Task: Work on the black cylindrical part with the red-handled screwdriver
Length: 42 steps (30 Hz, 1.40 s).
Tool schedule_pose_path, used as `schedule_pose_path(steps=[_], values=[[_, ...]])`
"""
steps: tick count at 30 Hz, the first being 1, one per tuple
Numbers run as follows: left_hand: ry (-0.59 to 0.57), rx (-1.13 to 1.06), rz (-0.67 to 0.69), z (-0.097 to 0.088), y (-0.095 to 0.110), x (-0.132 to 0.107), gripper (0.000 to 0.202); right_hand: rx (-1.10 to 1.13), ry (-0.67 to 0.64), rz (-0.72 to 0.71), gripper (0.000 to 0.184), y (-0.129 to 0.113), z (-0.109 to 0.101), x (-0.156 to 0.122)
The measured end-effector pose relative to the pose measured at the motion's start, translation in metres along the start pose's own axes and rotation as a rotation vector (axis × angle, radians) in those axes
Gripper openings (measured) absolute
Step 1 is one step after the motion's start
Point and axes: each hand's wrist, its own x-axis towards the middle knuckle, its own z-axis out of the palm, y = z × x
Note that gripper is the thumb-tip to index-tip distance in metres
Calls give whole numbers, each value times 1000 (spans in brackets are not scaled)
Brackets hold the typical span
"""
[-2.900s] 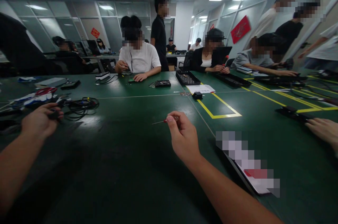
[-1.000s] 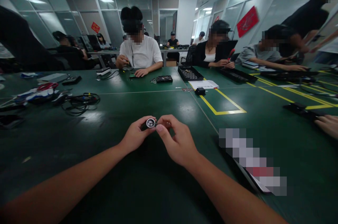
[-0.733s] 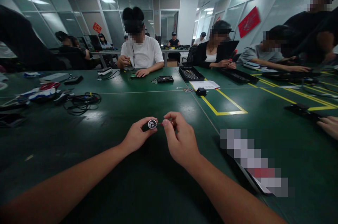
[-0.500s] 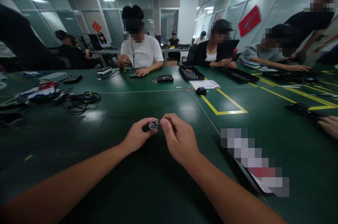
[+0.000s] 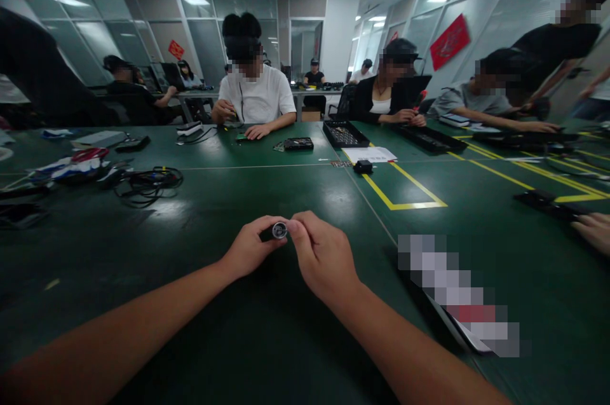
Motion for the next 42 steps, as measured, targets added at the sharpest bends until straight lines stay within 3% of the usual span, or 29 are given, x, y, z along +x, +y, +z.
schedule_pose_path(steps=[8, 17, 21, 23, 25, 29, 42], values=[[84, 5, -39, -3, -1, 2, 35, 41, 100, 104, 12, 9, 7, 2], [82, 54, -4, -1, 3, 1, 34, 208, 185, 193, 24, 20, 15, 4], [81, 154, 53, -8, 6, 4, 33, 543, 247, 436, 33, 37, 16, 14], [73, 190, 68, -12, 6, 6, 32, 774, 181, 555, 36, 45, 15, 19], [79, 201, 56, -14, 5, 8, 32, 856, 204, 590, 35, 49, 16, 21], [89, 190, 23, -14, 3, 8, 34, 730, 314, 514, 33, 46, 19, 17], [73, 233, 65, -11, 6, 6, 37, 390, 260, 332, 27, 28, 16, 11]])
